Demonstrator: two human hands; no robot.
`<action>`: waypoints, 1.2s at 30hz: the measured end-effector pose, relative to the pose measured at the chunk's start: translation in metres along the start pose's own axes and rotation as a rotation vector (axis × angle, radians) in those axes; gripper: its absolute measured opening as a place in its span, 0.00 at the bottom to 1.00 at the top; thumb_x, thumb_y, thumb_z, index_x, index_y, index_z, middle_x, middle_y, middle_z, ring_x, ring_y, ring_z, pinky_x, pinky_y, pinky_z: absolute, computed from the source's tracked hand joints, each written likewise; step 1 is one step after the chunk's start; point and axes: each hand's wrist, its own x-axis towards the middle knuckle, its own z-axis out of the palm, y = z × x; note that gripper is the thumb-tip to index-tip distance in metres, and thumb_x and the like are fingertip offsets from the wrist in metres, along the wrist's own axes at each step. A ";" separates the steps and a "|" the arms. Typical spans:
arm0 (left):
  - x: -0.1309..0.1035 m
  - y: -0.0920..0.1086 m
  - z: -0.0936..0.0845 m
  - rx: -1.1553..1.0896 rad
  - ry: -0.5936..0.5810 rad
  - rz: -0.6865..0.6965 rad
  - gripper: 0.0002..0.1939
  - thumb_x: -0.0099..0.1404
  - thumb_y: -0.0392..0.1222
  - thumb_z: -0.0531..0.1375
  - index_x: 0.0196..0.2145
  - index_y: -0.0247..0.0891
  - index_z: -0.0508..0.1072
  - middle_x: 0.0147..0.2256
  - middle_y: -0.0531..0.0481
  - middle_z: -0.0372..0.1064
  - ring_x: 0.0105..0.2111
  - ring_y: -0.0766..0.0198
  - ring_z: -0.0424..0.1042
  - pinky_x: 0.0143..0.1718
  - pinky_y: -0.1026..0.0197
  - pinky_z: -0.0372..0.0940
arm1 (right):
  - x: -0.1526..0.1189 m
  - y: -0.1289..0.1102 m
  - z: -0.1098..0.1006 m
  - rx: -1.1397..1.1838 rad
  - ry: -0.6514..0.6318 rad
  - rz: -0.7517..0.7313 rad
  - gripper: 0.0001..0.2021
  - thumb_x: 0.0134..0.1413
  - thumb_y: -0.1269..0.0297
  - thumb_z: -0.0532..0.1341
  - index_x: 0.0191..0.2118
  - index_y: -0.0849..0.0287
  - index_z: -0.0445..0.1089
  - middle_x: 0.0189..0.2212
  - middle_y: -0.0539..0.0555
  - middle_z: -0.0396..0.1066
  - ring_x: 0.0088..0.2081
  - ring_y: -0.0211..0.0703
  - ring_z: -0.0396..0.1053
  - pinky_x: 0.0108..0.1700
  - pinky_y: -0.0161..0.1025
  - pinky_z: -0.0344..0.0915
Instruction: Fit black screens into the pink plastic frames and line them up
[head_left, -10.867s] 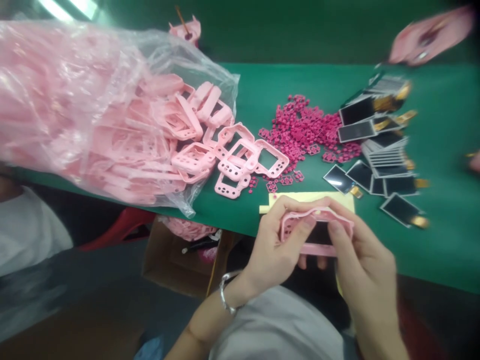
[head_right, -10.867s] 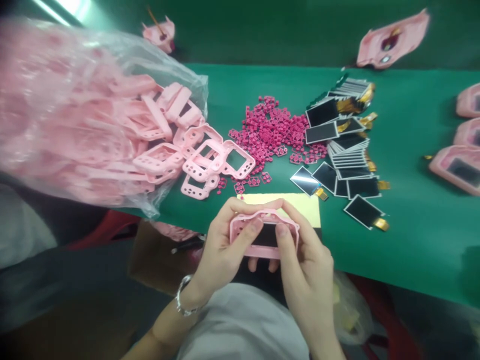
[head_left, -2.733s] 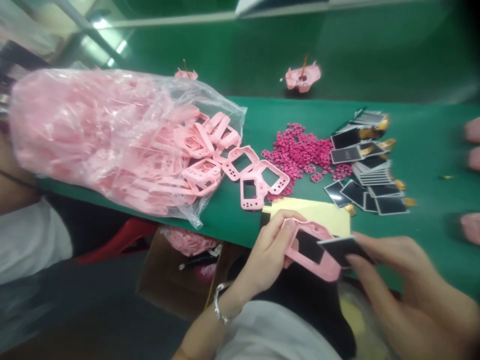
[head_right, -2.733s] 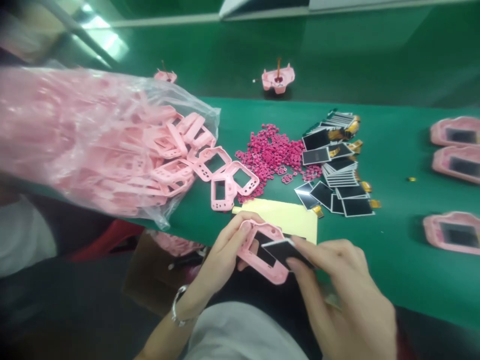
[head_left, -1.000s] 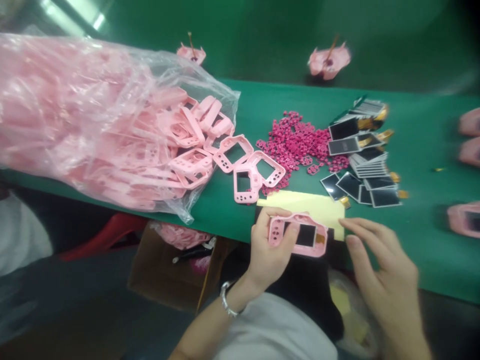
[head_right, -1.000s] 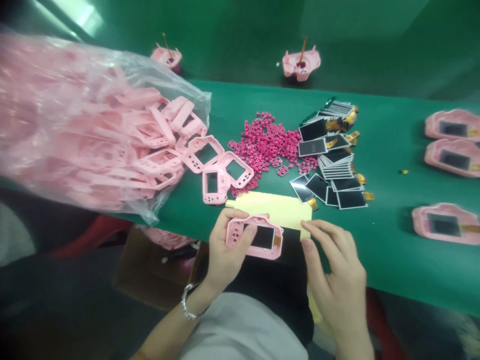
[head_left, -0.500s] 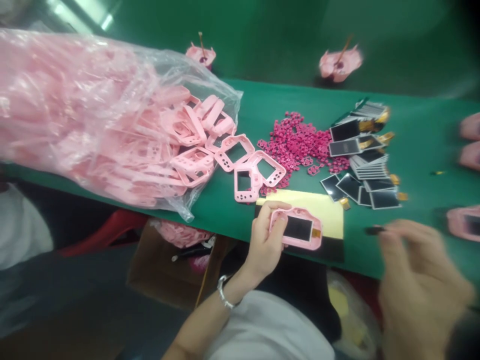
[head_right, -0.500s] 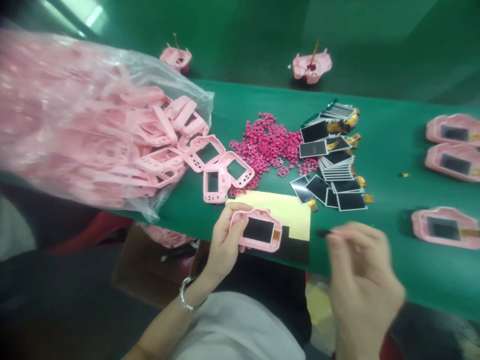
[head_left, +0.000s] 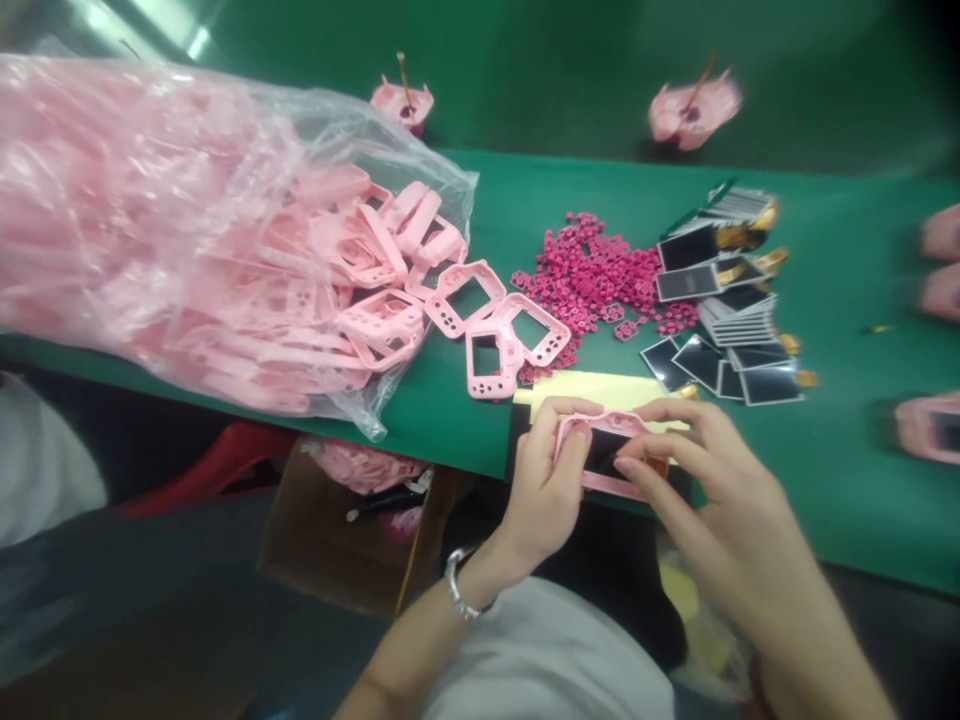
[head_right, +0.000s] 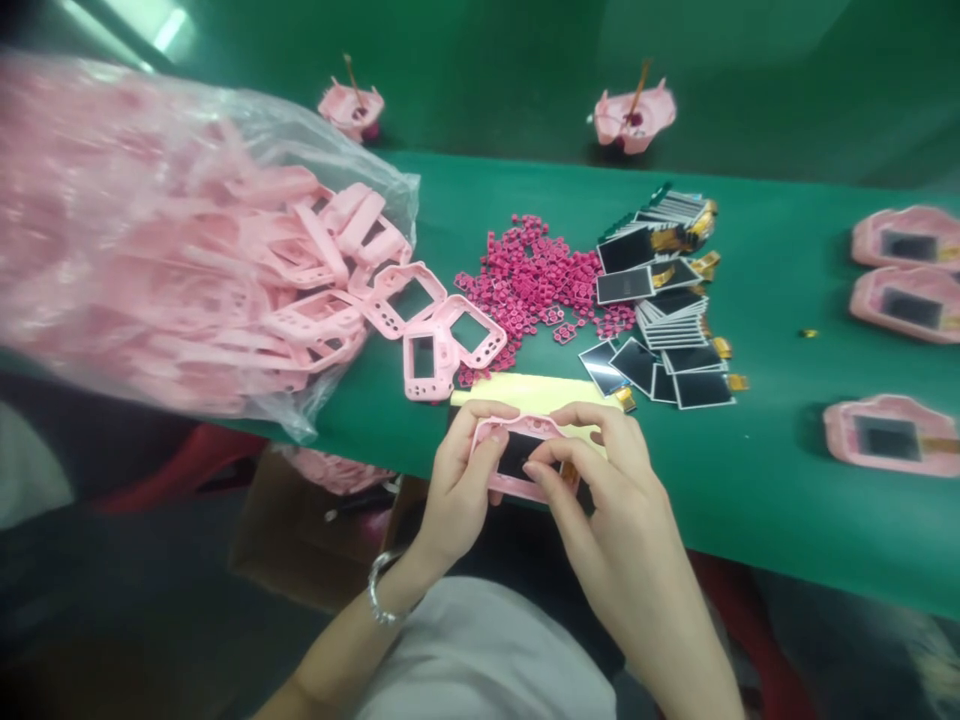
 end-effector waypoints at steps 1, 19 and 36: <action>0.000 0.001 0.000 -0.001 0.003 0.001 0.08 0.76 0.44 0.55 0.43 0.42 0.73 0.22 0.58 0.58 0.19 0.68 0.56 0.25 0.63 0.55 | 0.000 0.000 0.000 -0.005 0.002 -0.002 0.05 0.69 0.63 0.61 0.39 0.52 0.74 0.50 0.55 0.70 0.49 0.46 0.73 0.42 0.41 0.69; 0.004 0.012 -0.019 -0.050 0.229 0.009 0.07 0.67 0.44 0.64 0.40 0.39 0.72 0.26 0.56 0.68 0.20 0.71 0.66 0.22 0.69 0.62 | 0.082 0.038 0.035 -0.380 0.243 0.164 0.14 0.66 0.58 0.62 0.51 0.57 0.77 0.45 0.58 0.73 0.35 0.45 0.70 0.35 0.42 0.64; -0.005 0.011 -0.007 -0.177 -0.055 -0.106 0.23 0.78 0.60 0.49 0.44 0.42 0.75 0.25 0.53 0.66 0.22 0.66 0.65 0.22 0.65 0.62 | -0.006 -0.023 0.014 -0.023 0.290 -0.352 0.16 0.61 0.79 0.67 0.49 0.50 0.79 0.43 0.46 0.82 0.39 0.39 0.81 0.46 0.36 0.78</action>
